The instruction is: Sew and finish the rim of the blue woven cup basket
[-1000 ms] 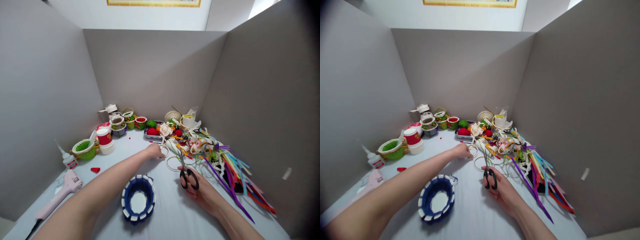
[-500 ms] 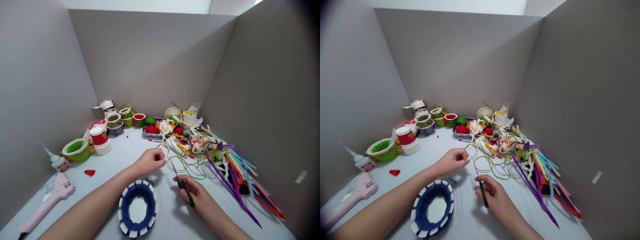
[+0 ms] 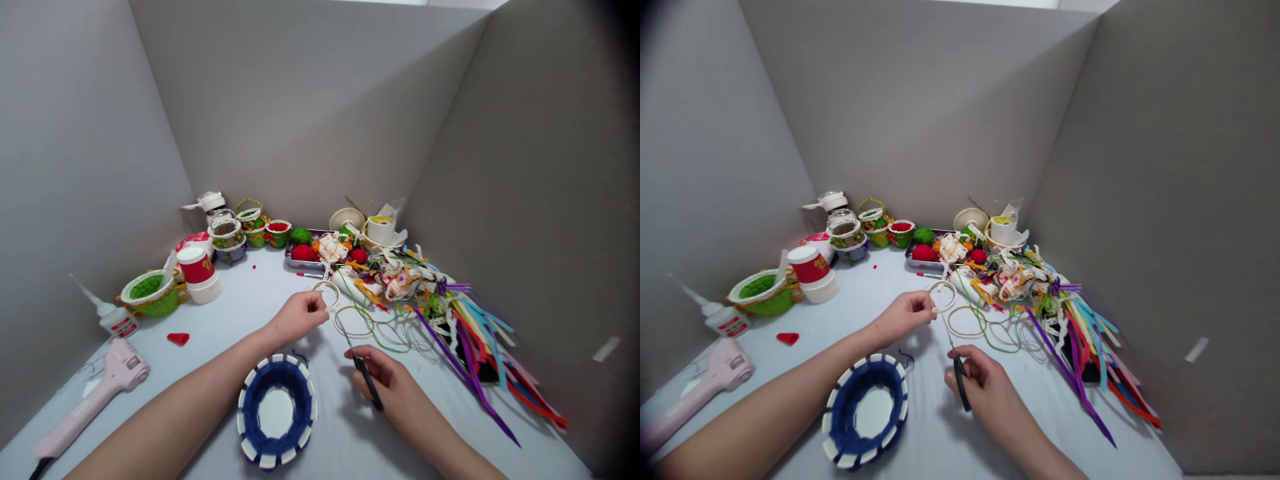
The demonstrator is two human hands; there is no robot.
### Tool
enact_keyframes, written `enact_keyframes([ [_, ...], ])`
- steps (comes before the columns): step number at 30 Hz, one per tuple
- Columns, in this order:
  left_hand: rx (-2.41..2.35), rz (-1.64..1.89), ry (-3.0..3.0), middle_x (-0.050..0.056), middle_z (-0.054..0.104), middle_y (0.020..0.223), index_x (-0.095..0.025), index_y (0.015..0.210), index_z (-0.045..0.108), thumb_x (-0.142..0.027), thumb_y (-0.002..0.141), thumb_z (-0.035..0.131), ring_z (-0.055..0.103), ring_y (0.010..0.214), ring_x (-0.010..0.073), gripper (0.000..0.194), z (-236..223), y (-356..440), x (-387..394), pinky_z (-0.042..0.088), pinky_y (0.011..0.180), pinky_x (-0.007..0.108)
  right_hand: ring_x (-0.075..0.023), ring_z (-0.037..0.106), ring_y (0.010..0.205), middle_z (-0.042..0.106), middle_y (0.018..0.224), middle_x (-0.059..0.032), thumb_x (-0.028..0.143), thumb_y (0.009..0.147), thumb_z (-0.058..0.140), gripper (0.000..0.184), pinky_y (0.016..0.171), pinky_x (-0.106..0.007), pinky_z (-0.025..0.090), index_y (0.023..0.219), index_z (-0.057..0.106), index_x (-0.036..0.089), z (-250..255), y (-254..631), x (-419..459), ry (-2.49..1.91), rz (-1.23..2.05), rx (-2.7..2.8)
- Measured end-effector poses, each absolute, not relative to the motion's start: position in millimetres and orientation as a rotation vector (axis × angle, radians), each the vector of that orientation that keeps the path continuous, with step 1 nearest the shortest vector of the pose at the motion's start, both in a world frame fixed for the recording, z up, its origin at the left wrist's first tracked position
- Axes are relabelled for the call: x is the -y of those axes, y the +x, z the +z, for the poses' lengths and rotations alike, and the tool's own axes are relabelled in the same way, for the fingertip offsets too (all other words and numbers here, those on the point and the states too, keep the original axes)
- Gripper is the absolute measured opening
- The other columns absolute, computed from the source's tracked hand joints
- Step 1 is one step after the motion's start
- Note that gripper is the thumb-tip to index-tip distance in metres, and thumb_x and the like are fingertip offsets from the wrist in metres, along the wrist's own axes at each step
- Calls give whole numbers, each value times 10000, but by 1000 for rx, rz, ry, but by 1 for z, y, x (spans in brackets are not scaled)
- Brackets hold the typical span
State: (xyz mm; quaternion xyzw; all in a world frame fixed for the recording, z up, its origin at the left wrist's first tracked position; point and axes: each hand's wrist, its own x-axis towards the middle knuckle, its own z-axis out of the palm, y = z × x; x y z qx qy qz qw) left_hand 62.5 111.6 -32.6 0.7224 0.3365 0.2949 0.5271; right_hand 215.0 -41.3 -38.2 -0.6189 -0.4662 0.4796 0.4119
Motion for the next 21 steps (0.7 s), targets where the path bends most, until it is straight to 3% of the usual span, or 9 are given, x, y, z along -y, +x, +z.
enact_keyframes([
  [7,-889,836,1599,-20,523,579,-170,568,451,-205,649,531,467,597,109,119,-32,60,-114,354,592,228,-94,317,540,376,585,49,497,734,616,428,496,-210,256,1007,603,167,-46,218,43,-1600,1135,1131],
  [13,-728,621,1804,-35,459,581,-171,592,446,-218,662,540,401,581,98,126,-32,62,-102,317,554,220,-91,340,549,408,607,43,490,746,616,419,508,-208,269,1009,604,164,-51,218,41,-1563,1122,1193],
  [21,-616,496,1838,-48,393,574,-170,582,407,-203,669,526,344,572,85,151,-30,62,-95,281,529,213,-78,268,533,331,582,64,555,740,614,462,489,-203,233,979,585,162,-47,219,41,-1549,1190,1137],
])
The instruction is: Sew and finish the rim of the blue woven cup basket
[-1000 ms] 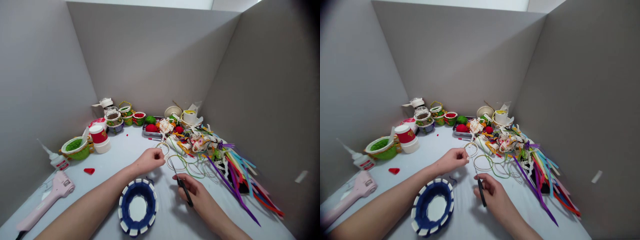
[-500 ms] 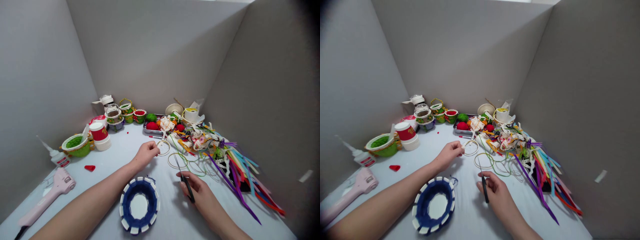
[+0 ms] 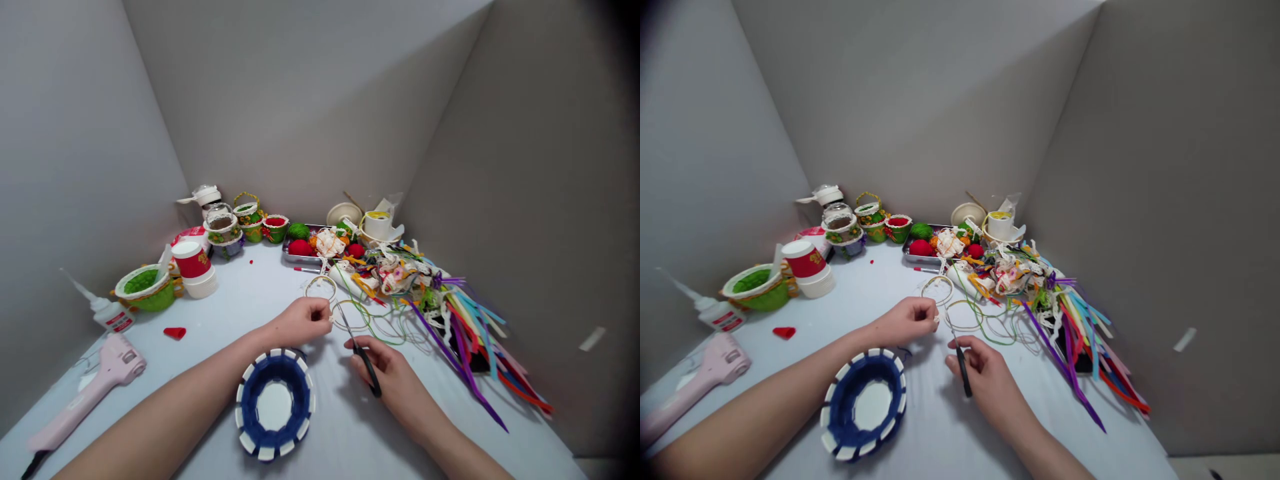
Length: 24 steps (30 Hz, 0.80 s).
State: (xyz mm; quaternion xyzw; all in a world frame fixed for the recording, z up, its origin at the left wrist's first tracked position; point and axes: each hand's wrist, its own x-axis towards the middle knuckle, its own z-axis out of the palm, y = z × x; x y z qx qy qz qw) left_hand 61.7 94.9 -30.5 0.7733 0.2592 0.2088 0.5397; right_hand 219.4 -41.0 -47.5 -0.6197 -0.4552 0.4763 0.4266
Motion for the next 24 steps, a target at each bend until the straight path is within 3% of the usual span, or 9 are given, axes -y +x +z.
enact_keyframes([
  [9,-613,468,1793,-39,465,601,-164,605,440,-203,681,548,403,593,87,137,-35,60,-98,326,557,209,-80,263,541,368,598,60,532,741,624,439,495,-212,214,967,575,159,-50,223,40,-1540,1207,1159],
  [12,-594,446,1656,-10,572,678,-162,704,498,-219,684,590,491,635,102,110,-33,61,-97,379,607,221,-87,286,555,377,605,55,500,750,630,427,500,-216,226,989,569,151,-57,225,40,-1562,1155,1201],
  [15,-563,399,1475,39,642,782,-148,829,559,-330,702,645,552,667,117,239,-32,63,-96,419,651,251,-95,313,570,386,616,51,470,748,641,411,512,-221,247,1000,566,153,-62,225,41,-1587,1067,1259],
  [18,-606,437,1412,29,628,713,-123,795,608,-390,677,688,525,616,100,303,-33,65,-95,411,637,247,-102,341,582,403,632,46,451,748,638,390,529,-223,273,998,569,159,-63,224,42,-1600,1026,1288],
  [24,-646,483,1391,0,595,661,-114,779,668,-347,656,714,488,596,86,268,-37,68,-94,383,609,229,-104,343,585,384,630,51,446,777,594,361,536,-223,286,1001,553,166,-53,222,44,-1604,1076,1315],
])
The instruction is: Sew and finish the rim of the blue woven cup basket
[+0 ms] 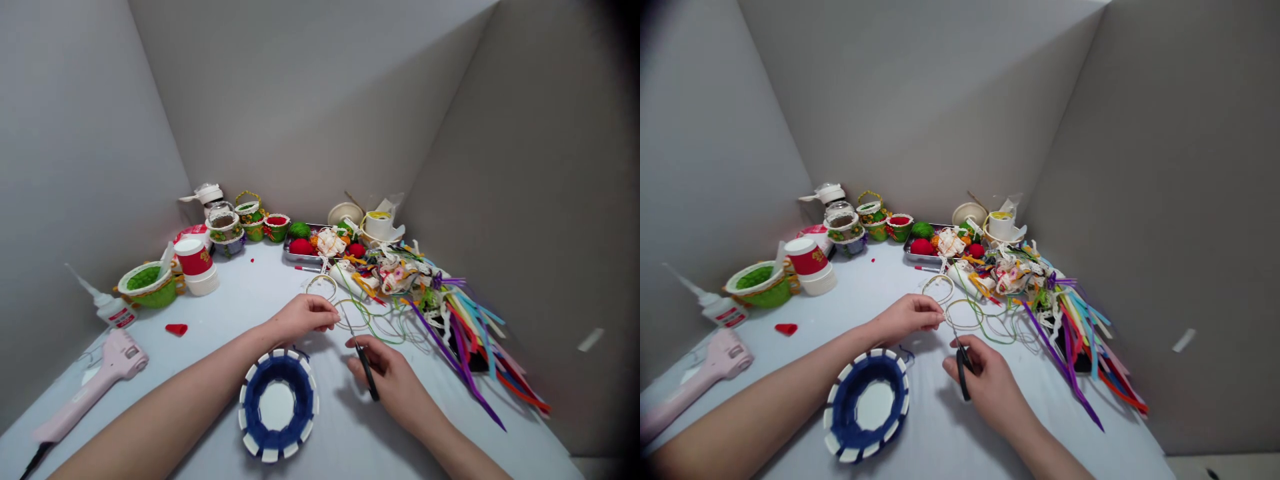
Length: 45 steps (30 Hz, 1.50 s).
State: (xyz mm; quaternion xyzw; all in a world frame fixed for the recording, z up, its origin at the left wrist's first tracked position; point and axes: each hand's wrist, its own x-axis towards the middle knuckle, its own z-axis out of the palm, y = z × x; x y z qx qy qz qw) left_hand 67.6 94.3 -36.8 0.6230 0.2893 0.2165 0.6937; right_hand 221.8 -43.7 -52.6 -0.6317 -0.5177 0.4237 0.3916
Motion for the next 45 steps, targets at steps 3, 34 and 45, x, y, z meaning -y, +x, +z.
enact_keyframes([
  [3,-665,487,1379,-6,583,645,-113,779,679,-329,655,710,466,578,78,251,-36,68,-94,368,594,224,-104,339,596,388,639,47,438,776,592,355,538,-223,280,995,550,161,-49,221,45,-1609,1084,1332],
  [34,-554,467,1778,106,656,1106,-143,995,707,-282,730,657,571,1010,197,303,-29,58,-104,418,860,280,-91,335,539,412,594,69,467,772,620,405,481,-198,251,1028,446,206,-48,230,37,-1419,1199,1117],
  [45,-589,691,1074,25,632,740,-116,725,640,-372,633,768,560,700,109,301,-40,59,-105,375,650,223,-53,275,467,552,645,6,689,620,667,567,442,-179,216,854,590,177,-36,206,-20,-888,1808,828],
])
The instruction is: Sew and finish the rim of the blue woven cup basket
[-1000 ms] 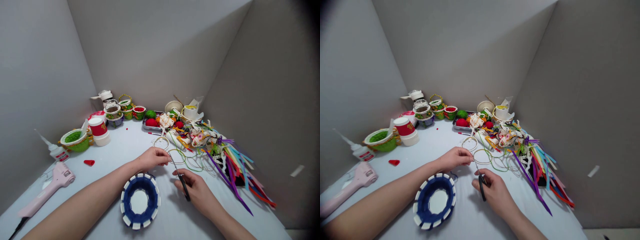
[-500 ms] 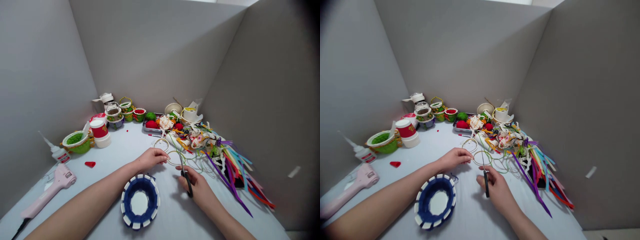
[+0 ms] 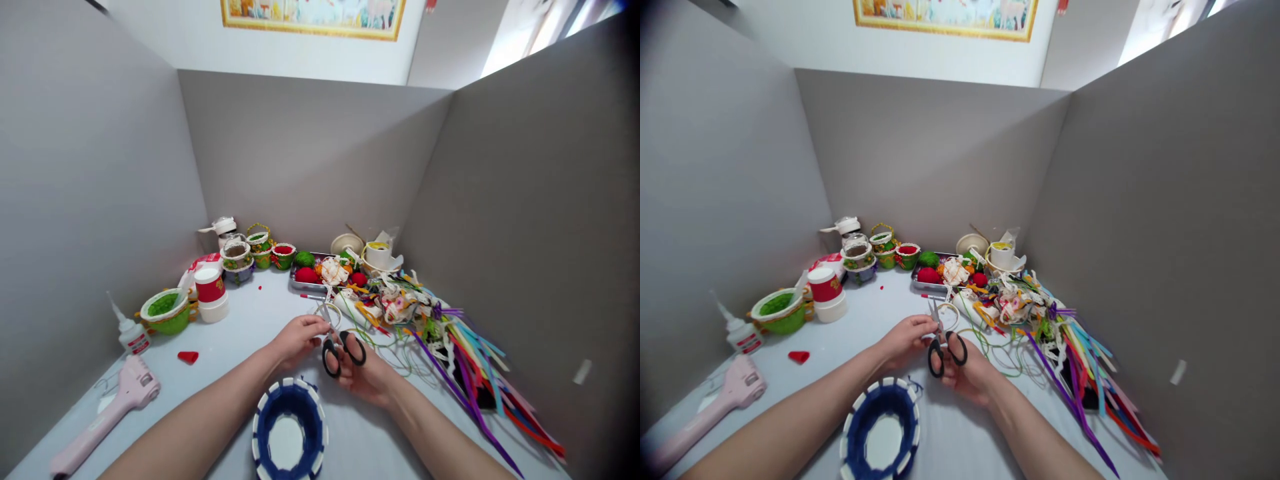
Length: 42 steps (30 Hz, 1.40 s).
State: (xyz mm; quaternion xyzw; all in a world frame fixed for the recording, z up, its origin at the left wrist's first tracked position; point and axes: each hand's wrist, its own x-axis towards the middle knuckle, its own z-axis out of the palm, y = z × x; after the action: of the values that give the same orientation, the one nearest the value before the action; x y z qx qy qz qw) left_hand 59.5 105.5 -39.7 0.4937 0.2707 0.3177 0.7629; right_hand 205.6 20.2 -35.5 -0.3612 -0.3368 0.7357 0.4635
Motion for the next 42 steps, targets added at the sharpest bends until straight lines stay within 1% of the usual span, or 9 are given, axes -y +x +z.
enact_keyframes([
  [6,-610,917,885,10,595,712,-118,728,608,-343,629,768,542,640,89,293,-40,59,-114,411,613,207,-87,545,639,651,983,-86,467,788,643,373,583,-195,442,1013,625,170,-44,212,-19,-794,1775,614],
  [12,-671,947,1014,-3,560,664,-107,738,608,-361,668,731,488,582,67,291,-54,58,-119,366,525,175,-70,532,565,634,734,-43,421,704,739,334,464,-148,389,848,667,128,-47,206,-22,-1081,1375,697],
  [16,-684,958,1064,11,580,679,-98,757,623,-390,710,703,498,582,62,306,-56,58,-119,364,514,159,-82,551,574,649,716,-49,417,621,794,376,519,-174,449,799,689,103,-51,204,-25,-1176,1281,769],
  [20,-578,800,933,96,656,846,-91,886,634,-419,804,613,614,709,119,339,-54,58,-117,478,638,212,-113,589,618,652,698,-36,422,622,787,361,594,-213,499,784,686,116,-54,207,-30,-1192,1193,753],
  [26,-495,678,827,156,669,993,-89,976,637,-258,820,622,647,857,155,230,-53,58,-110,505,763,237,-154,638,693,683,773,-45,412,610,790,345,663,-255,539,791,696,134,-57,208,-35,-1187,1212,768],
  [32,-451,644,816,159,661,997,-84,963,641,-274,806,641,642,872,175,247,-55,61,-106,502,811,277,-139,635,656,691,755,-61,434,574,806,383,644,-236,529,757,681,120,-56,207,-34,-1228,1246,758],
  [35,-459,647,816,152,656,992,-90,963,635,-282,803,641,630,886,182,250,-55,62,-104,504,816,300,-130,609,622,677,723,-54,453,613,776,384,609,-238,507,769,667,119,-61,209,-35,-1264,1227,818],
  [39,-523,700,847,120,653,915,-107,914,606,-310,782,653,621,831,175,246,-55,63,-104,509,803,351,-96,471,479,562,544,8,484,703,684,362,453,-214,370,734,646,125,-67,213,-37,-1391,1055,1069],
  [42,-584,727,942,80,641,829,-127,906,574,-359,760,656,611,774,163,286,-59,63,-108,505,752,342,-91,410,468,496,522,41,472,679,694,354,437,-213,304,781,631,139,-66,215,-37,-1441,893,1108],
])
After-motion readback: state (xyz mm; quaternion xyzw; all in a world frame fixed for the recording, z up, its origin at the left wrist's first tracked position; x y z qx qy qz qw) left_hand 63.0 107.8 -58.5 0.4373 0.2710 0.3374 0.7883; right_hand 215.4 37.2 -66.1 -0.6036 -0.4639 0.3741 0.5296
